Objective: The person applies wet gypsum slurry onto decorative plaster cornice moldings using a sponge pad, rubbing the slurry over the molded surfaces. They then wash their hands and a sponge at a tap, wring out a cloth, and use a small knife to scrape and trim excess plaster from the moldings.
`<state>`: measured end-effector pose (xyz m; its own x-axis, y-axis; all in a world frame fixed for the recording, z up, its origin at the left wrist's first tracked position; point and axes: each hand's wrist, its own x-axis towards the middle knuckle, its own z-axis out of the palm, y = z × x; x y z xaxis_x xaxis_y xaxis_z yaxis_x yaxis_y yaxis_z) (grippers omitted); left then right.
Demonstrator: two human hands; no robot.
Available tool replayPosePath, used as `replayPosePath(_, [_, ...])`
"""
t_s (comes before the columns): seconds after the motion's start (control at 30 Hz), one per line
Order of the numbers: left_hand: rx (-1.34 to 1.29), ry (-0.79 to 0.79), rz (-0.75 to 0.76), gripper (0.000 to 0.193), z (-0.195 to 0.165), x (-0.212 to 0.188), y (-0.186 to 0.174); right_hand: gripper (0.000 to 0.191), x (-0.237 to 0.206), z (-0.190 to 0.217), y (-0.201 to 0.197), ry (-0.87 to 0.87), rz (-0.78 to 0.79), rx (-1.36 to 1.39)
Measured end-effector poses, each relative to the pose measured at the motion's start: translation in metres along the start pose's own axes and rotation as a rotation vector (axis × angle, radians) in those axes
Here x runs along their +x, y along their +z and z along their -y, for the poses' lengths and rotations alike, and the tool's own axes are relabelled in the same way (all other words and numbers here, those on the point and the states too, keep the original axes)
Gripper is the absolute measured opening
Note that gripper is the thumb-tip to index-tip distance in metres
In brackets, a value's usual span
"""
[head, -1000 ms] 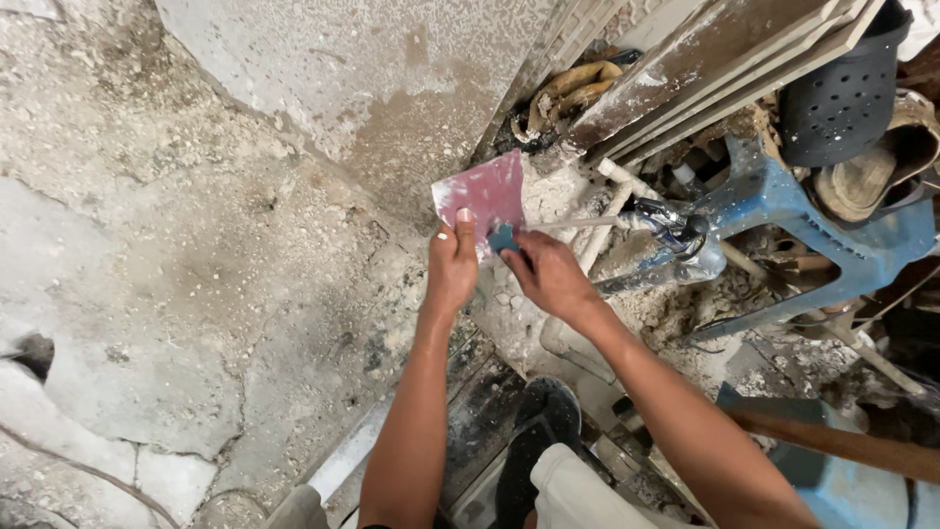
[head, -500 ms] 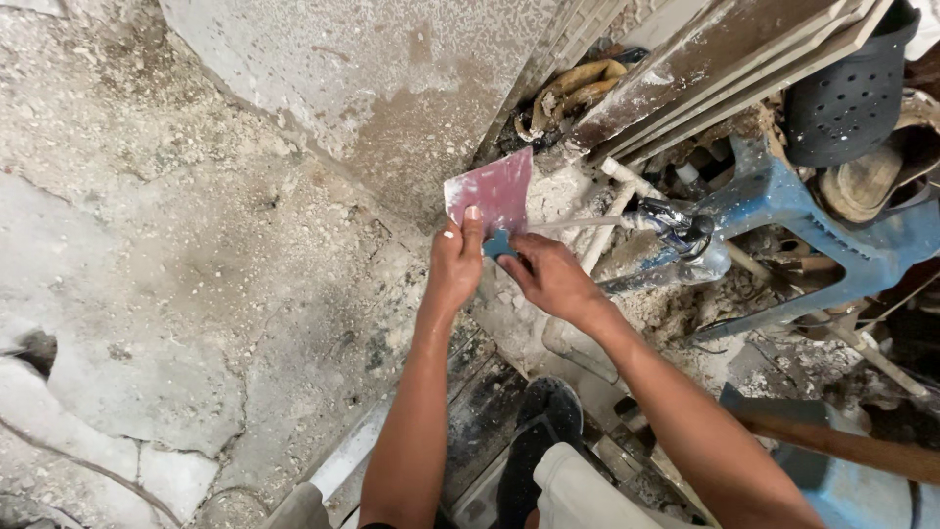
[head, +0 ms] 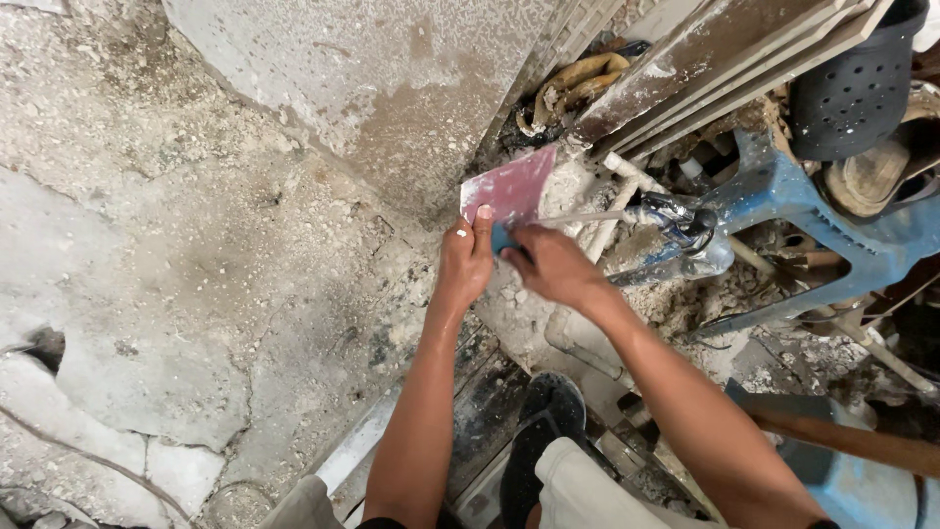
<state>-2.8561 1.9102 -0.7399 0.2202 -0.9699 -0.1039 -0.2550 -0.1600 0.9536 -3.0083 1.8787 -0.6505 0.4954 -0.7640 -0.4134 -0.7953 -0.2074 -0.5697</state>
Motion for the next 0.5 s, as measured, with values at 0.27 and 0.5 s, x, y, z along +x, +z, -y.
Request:
replayPosePath(0.27, [-0.106,-0.100,0.048,0.054,-0.009,-0.004,0.002,0.025,-0.005,0.021,-0.017,0.090,0.020,0.011])
replayPosePath(0.5, [-0.150,-0.061,0.024,0.058,-0.009,-0.009,0.003,0.021,-0.002,-0.004,0.006,-0.111,-0.174,-0.001])
